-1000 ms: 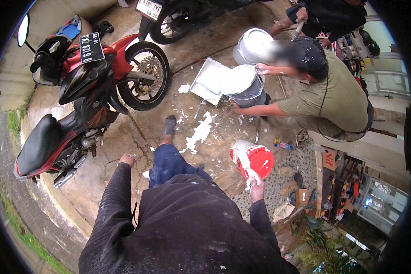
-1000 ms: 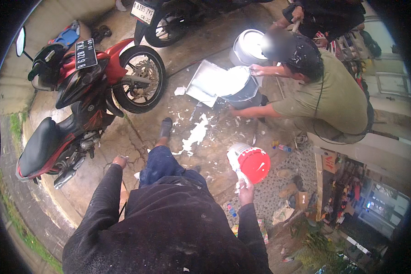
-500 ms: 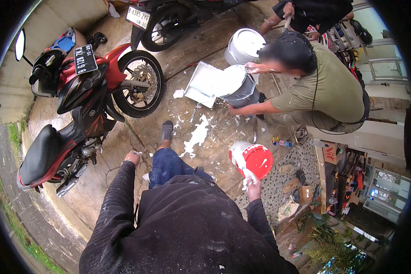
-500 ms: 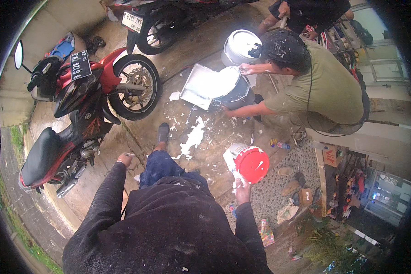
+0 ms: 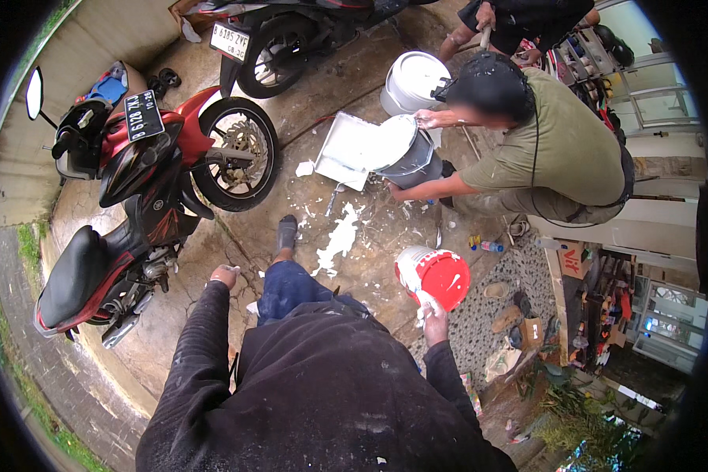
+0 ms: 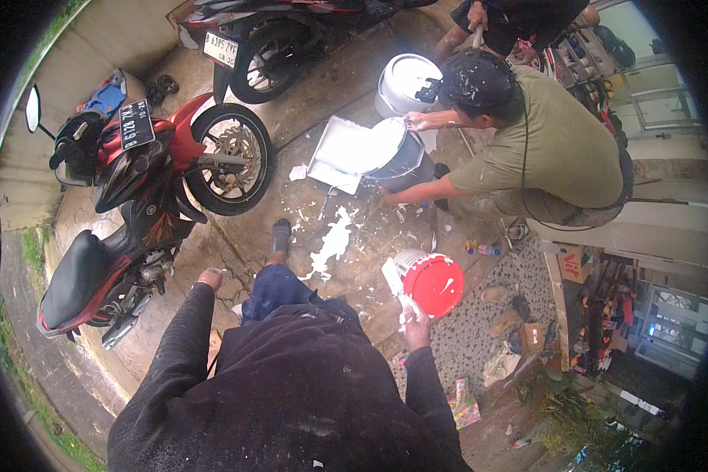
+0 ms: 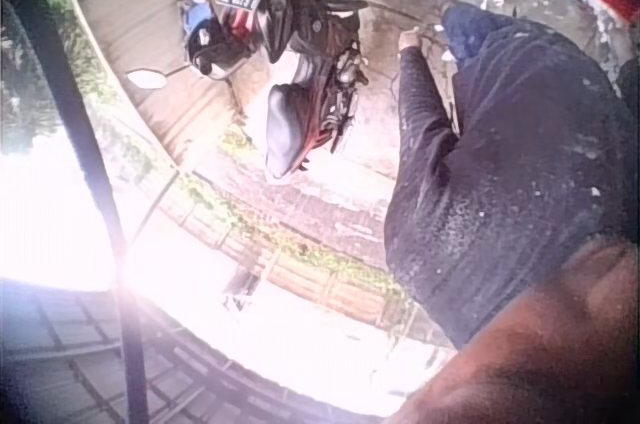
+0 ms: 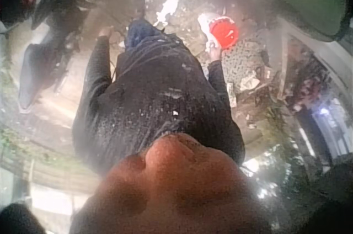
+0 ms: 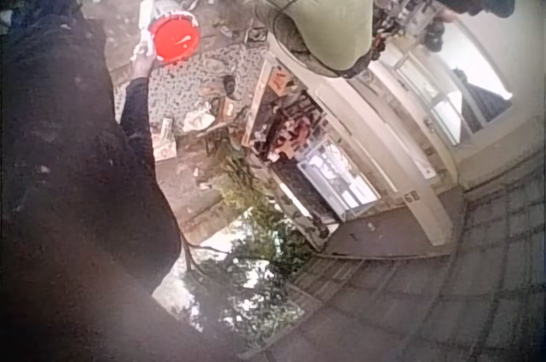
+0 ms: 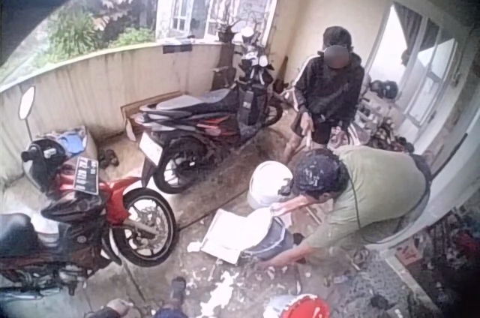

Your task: The person scoops white paint from a bucket into a paint tray using a small cup, then uses a paintbrush to spread and mix the paint in the tray. Another person assists by holding the bucket and later pouring more paint. The person then carries the paint tray and roller into a room.

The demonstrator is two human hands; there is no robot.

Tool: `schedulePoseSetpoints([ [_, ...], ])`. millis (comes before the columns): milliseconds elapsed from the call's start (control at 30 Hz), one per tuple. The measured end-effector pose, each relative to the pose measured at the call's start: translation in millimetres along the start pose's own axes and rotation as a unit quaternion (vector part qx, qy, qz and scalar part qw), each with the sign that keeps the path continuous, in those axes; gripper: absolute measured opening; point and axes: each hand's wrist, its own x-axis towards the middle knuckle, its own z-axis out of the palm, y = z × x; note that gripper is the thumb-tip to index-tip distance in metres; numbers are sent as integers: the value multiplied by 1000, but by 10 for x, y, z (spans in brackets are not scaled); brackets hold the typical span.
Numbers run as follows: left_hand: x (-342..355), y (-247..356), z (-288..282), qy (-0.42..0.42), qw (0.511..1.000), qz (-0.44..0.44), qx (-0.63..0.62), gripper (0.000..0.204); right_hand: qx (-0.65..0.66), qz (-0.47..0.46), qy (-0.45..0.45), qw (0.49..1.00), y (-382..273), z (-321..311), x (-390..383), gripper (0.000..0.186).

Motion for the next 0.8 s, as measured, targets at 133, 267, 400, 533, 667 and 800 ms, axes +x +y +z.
schedulePoseSetpoints([
  [133,91,-60,82,-9,1000,1,-21,45,-11,-7,0,1000,-25,-1,28,29],
  [267,237,-90,153,-21,1000,20,-4,40,-15,-7,-4,1000,-39,-19,76,29],
  [400,375,-263,311,23,1000,19,-3,37,-4,-4,-22,1000,-99,11,94,29],
  [533,348,-292,349,55,998,27,-3,36,1,-4,-21,1000,-107,28,111,29],
  [667,118,-33,209,22,1000,18,9,39,-2,-2,-9,1000,-156,31,84,29],
  [800,86,-72,128,-28,999,-17,9,46,-14,-18,-8,1000,-167,74,89,29],
])
